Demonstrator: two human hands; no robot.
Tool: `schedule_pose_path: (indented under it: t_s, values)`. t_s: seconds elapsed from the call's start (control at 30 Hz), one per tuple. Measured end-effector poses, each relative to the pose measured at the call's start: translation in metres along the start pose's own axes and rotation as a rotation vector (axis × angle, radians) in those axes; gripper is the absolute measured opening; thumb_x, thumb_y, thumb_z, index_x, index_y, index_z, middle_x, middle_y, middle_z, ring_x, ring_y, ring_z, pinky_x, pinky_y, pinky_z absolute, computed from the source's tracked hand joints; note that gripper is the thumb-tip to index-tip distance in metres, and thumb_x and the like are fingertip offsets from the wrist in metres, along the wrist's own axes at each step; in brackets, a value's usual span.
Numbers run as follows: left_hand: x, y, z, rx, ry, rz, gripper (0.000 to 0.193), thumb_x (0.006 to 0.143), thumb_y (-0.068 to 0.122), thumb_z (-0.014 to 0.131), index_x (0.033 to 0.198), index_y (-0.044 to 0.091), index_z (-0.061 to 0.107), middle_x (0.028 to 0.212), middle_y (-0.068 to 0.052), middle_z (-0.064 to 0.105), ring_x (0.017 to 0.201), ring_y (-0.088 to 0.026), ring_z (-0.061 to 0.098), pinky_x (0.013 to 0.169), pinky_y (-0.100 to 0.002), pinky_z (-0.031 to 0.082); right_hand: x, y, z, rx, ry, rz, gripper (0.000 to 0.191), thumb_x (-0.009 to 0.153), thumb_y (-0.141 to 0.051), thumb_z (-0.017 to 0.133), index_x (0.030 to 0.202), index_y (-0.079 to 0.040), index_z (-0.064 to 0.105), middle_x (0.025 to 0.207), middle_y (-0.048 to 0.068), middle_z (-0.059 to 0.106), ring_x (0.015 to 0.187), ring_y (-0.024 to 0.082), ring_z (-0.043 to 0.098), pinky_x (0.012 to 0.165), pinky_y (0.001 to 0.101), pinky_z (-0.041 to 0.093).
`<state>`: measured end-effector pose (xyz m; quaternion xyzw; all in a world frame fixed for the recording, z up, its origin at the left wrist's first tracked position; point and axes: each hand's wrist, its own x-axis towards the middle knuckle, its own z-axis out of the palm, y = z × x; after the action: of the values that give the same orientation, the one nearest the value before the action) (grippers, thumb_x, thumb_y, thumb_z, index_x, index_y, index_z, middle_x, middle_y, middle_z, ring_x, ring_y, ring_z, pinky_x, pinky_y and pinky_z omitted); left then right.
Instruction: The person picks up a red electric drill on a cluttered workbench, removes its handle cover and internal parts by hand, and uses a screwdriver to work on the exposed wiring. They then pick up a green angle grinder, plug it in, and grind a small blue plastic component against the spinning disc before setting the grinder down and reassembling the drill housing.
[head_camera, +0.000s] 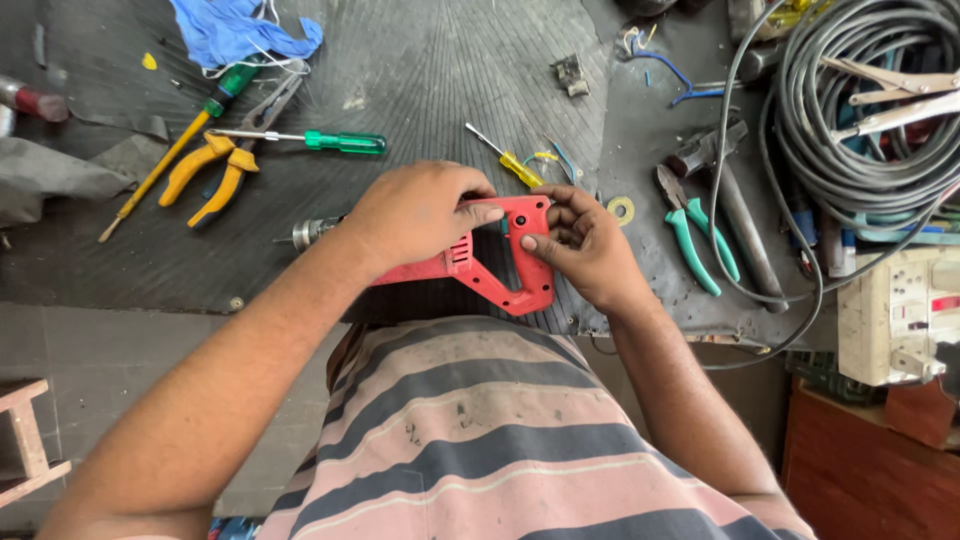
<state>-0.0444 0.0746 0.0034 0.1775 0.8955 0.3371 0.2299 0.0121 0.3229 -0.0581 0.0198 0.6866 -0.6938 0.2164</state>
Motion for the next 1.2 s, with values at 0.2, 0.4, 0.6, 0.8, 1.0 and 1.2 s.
schedule_pose_path:
  t_s: [0.2,0.4,0.6,0.8,1.0,1.2]
  values:
    - [0.009,0.006,0.015,0.088,0.023,-0.008,0.027,0.088,0.036,0.071,0.098,0.011,0.076,0.098,-0.01,0.072,0.095,-0.034,0.069,0.082,-0.05,0.051,-0.003,0.002,0.004,0.002,0.039,0.017,0.061,0.087,-0.003,0.079,0.142,0.003,0.051,0.106,0.003,0.069,0.096,0.006,0.064,0.087,0.0228,0.054]
    - [0.0,0.01,0.017,0.01,0.048,0.048,0.024,0.086,0.031,0.074,0.096,0.009,0.074,0.095,-0.01,0.069,0.094,-0.034,0.067,0.083,-0.05,0.05,-0.003,0.0,0.004,0.148,-0.053,0.203,0.047,0.086,-0.007,0.076,0.13,0.002,0.061,0.116,0.005,0.073,0.105,0.009,0.069,0.096,0.0251,0.056]
    - [-0.014,0.013,0.016,-0.013,0.132,0.125,0.023,0.084,0.028,0.076,0.093,0.007,0.07,0.093,-0.009,0.068,0.096,-0.035,0.066,0.083,-0.05,0.048,0.0,0.01,0.015,0.446,-0.252,0.359,0.039,0.088,-0.003,0.076,0.125,0.003,0.065,0.106,0.007,0.07,0.091,0.016,0.068,0.078,0.0328,0.057]
    - [-0.027,0.014,0.019,0.024,0.132,0.148,0.023,0.085,0.031,0.075,0.09,0.009,0.07,0.09,-0.009,0.067,0.095,-0.033,0.065,0.084,-0.049,0.046,-0.013,0.019,0.021,0.519,-0.262,0.363,0.041,0.083,-0.002,0.078,0.122,-0.001,0.064,0.105,0.004,0.07,0.091,0.013,0.069,0.079,0.0309,0.057]
    - [-0.036,0.019,0.026,0.065,0.119,0.181,0.024,0.085,0.033,0.075,0.088,0.01,0.07,0.088,-0.006,0.068,0.095,-0.03,0.066,0.083,-0.048,0.045,-0.032,0.019,0.031,0.569,-0.219,0.364,0.035,0.082,0.002,0.076,0.113,-0.003,0.062,0.096,0.003,0.066,0.08,0.013,0.067,0.072,0.0309,0.056]
    - [-0.034,0.019,0.027,0.087,0.117,0.175,0.023,0.086,0.033,0.074,0.09,0.011,0.071,0.09,-0.005,0.069,0.095,-0.029,0.067,0.083,-0.047,0.045,-0.033,0.012,0.032,0.596,-0.281,0.311,0.027,0.09,-0.006,0.075,0.115,0.0,0.064,0.086,0.008,0.065,0.067,0.015,0.063,0.062,0.0291,0.052]
